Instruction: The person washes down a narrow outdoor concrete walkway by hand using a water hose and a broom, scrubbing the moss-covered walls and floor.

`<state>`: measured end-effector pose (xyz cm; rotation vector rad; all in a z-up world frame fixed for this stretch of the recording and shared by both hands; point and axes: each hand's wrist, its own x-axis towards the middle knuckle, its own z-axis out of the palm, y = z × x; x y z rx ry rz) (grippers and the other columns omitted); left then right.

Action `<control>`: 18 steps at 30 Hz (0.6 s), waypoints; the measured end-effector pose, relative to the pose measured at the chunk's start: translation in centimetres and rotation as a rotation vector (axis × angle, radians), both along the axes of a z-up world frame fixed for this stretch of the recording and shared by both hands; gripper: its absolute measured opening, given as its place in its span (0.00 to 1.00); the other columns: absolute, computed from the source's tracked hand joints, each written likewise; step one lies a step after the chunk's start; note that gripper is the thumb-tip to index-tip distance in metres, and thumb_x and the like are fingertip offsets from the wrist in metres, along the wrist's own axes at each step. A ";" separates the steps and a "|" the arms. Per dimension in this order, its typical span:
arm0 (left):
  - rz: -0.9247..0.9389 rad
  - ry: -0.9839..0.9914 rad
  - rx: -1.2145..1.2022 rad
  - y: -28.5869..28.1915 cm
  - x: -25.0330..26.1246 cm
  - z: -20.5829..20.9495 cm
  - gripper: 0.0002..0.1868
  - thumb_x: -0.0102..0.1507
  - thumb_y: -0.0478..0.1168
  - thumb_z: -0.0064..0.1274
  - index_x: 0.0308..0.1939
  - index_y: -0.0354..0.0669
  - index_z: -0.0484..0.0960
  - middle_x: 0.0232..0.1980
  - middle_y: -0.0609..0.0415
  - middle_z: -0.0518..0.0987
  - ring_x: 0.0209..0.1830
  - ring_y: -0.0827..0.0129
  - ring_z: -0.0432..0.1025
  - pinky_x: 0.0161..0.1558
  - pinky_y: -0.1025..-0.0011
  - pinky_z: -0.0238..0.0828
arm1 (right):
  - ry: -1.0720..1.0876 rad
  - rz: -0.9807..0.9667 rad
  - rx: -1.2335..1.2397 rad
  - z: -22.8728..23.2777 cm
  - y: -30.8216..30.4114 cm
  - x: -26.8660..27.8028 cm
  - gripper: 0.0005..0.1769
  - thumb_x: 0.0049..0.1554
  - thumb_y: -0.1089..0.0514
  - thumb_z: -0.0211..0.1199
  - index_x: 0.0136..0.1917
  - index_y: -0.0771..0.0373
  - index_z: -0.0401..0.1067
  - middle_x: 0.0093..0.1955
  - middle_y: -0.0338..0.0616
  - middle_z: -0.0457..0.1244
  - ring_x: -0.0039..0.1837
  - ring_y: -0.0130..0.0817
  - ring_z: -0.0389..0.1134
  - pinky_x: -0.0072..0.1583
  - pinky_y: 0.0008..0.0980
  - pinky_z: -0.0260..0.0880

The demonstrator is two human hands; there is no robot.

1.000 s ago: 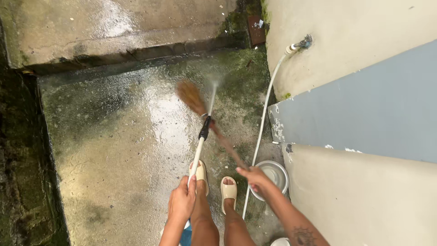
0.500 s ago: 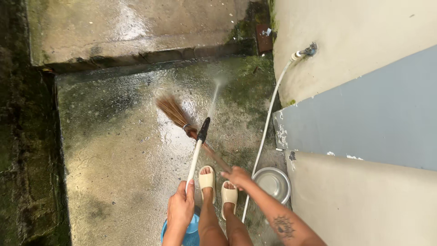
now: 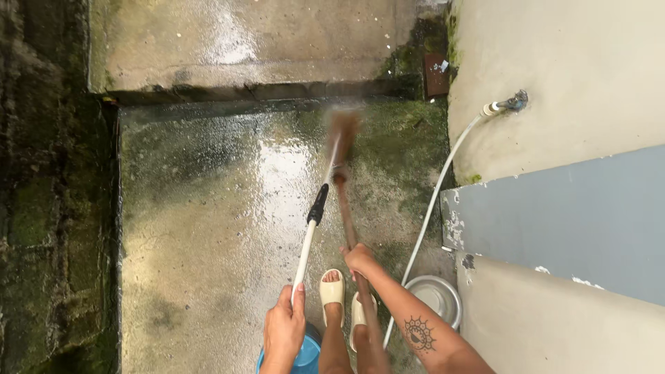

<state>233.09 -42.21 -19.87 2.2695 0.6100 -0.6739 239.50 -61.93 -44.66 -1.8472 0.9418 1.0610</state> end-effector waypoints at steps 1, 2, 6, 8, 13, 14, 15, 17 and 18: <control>-0.002 0.015 0.001 0.2 0.0 0.0 0.21 0.68 0.59 0.38 0.42 0.48 0.77 0.21 0.39 0.78 0.26 0.39 0.76 0.32 0.46 0.68 | 0.001 0.068 0.016 1.1 -0.8 1.0 0.28 0.61 0.36 0.61 0.51 0.64 0.71 0.24 0.41 0.60 0.23 0.32 0.62 0.27 0.35 0.66; -0.004 0.030 0.001 0.4 0.0 0.0 0.21 0.68 0.59 0.38 0.42 0.49 0.77 0.21 0.39 0.78 0.26 0.39 0.76 0.32 0.46 0.68 | 0.002 0.137 0.032 2.3 -2.4 1.6 0.27 0.59 0.34 0.60 0.55 0.59 0.70 0.24 0.39 0.59 0.23 0.30 0.60 0.27 0.34 0.65; -0.030 0.080 0.024 0.7 0.7 0.0 0.22 0.68 0.60 0.38 0.42 0.50 0.77 0.23 0.39 0.79 0.29 0.38 0.76 0.35 0.46 0.68 | -0.055 0.146 0.033 5.4 -11.4 1.0 0.33 0.56 0.30 0.62 0.64 0.53 0.67 0.23 0.34 0.54 0.21 0.26 0.55 0.25 0.30 0.57; -0.029 0.052 0.040 0.7 1.0 -0.2 0.22 0.68 0.61 0.39 0.41 0.50 0.78 0.24 0.38 0.79 0.32 0.36 0.76 0.36 0.45 0.68 | -0.037 -0.028 -0.017 5.4 -15.8 -0.9 0.35 0.57 0.30 0.64 0.62 0.61 0.68 0.23 0.35 0.55 0.21 0.27 0.55 0.24 0.31 0.58; -0.005 0.059 -0.003 1.0 1.6 -0.1 0.22 0.68 0.61 0.39 0.41 0.50 0.78 0.25 0.38 0.80 0.34 0.36 0.76 0.37 0.45 0.69 | -0.077 -0.384 -0.065 1.6 -13.2 -2.8 0.32 0.58 0.32 0.61 0.44 0.67 0.71 0.22 0.37 0.54 0.22 0.30 0.57 0.26 0.36 0.62; -0.006 0.058 -0.004 1.1 1.6 0.0 0.23 0.68 0.61 0.39 0.41 0.49 0.77 0.26 0.38 0.80 0.34 0.36 0.76 0.37 0.45 0.68 | -0.094 -0.396 -0.041 0.7 -9.3 -2.2 0.29 0.58 0.33 0.59 0.40 0.62 0.72 0.22 0.37 0.55 0.23 0.30 0.59 0.27 0.36 0.66; -0.005 0.067 -0.004 1.1 1.8 0.2 0.22 0.68 0.61 0.39 0.41 0.50 0.78 0.26 0.38 0.80 0.33 0.36 0.76 0.37 0.45 0.69 | -0.129 -0.377 0.061 0.7 -5.8 -2.1 0.30 0.59 0.35 0.60 0.37 0.67 0.71 0.22 0.40 0.58 0.23 0.35 0.63 0.30 0.38 0.71; -0.009 0.084 -0.008 1.0 1.9 0.4 0.22 0.68 0.61 0.38 0.41 0.50 0.78 0.26 0.38 0.80 0.33 0.36 0.76 0.37 0.45 0.69 | -0.073 -0.029 0.019 2.2 -0.4 -1.3 0.32 0.62 0.35 0.59 0.41 0.70 0.73 0.23 0.40 0.61 0.23 0.32 0.63 0.30 0.33 0.67; -0.012 0.104 -0.005 0.8 1.8 0.6 0.22 0.68 0.61 0.38 0.41 0.50 0.78 0.25 0.37 0.80 0.32 0.37 0.77 0.37 0.46 0.69 | -0.025 0.232 -0.048 3.7 0.5 -1.3 0.33 0.63 0.33 0.57 0.42 0.68 0.77 0.22 0.38 0.63 0.23 0.29 0.64 0.31 0.28 0.63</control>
